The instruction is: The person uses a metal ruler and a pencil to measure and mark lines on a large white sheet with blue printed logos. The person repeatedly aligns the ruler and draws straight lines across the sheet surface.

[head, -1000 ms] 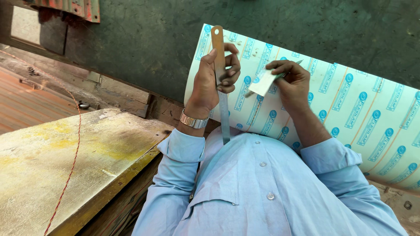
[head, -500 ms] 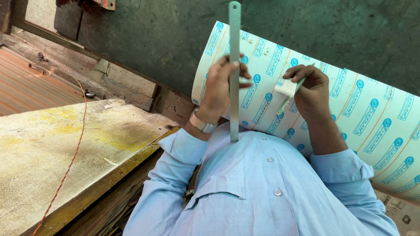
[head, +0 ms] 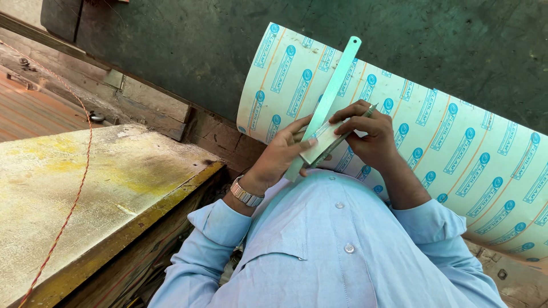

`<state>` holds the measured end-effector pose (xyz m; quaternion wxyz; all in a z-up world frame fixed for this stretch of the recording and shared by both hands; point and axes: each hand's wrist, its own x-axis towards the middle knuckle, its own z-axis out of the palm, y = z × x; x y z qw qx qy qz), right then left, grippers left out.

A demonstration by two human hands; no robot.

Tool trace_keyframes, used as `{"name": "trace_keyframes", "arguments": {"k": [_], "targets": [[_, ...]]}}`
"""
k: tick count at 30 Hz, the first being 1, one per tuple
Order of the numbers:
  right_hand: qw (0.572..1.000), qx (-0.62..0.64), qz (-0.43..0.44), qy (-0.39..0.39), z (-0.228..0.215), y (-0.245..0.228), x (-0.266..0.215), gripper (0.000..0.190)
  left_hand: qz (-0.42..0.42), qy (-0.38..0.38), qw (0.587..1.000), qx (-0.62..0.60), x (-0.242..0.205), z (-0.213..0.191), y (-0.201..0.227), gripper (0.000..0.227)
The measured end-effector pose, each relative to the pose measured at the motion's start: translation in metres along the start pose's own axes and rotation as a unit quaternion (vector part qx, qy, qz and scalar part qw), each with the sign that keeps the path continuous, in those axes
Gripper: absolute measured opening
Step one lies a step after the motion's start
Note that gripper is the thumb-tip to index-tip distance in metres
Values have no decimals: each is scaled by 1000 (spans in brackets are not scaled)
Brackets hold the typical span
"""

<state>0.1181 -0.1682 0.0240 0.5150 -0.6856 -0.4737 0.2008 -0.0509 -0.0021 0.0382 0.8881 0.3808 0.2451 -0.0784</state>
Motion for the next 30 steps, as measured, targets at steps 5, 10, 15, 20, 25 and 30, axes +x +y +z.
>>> {"name": "trace_keyframes", "arguments": {"k": [5, 10, 15, 20, 25, 30], "targets": [[998, 8, -15, 64, -11, 17, -9, 24, 52, 8, 994, 97, 0, 4, 9, 65], [939, 227, 69, 250, -42, 26, -22, 43, 77, -31, 990, 116, -6, 11, 39, 52], [882, 415, 198, 97, -50, -5, -34, 35, 88, -94, 983, 128, 1, 39, 63, 50], [860, 466, 163, 128, -37, -34, -35, 45, 100, -114, 964, 220, 10, 61, 73, 44], [839, 443, 192, 251, -34, -30, -34, 18, 118, -45, 975, 184, 15, 58, 72, 57], [769, 516, 211, 313, -26, -28, -37, 12, 199, 6, 980, -1, 24, 58, 31, 50]]}}
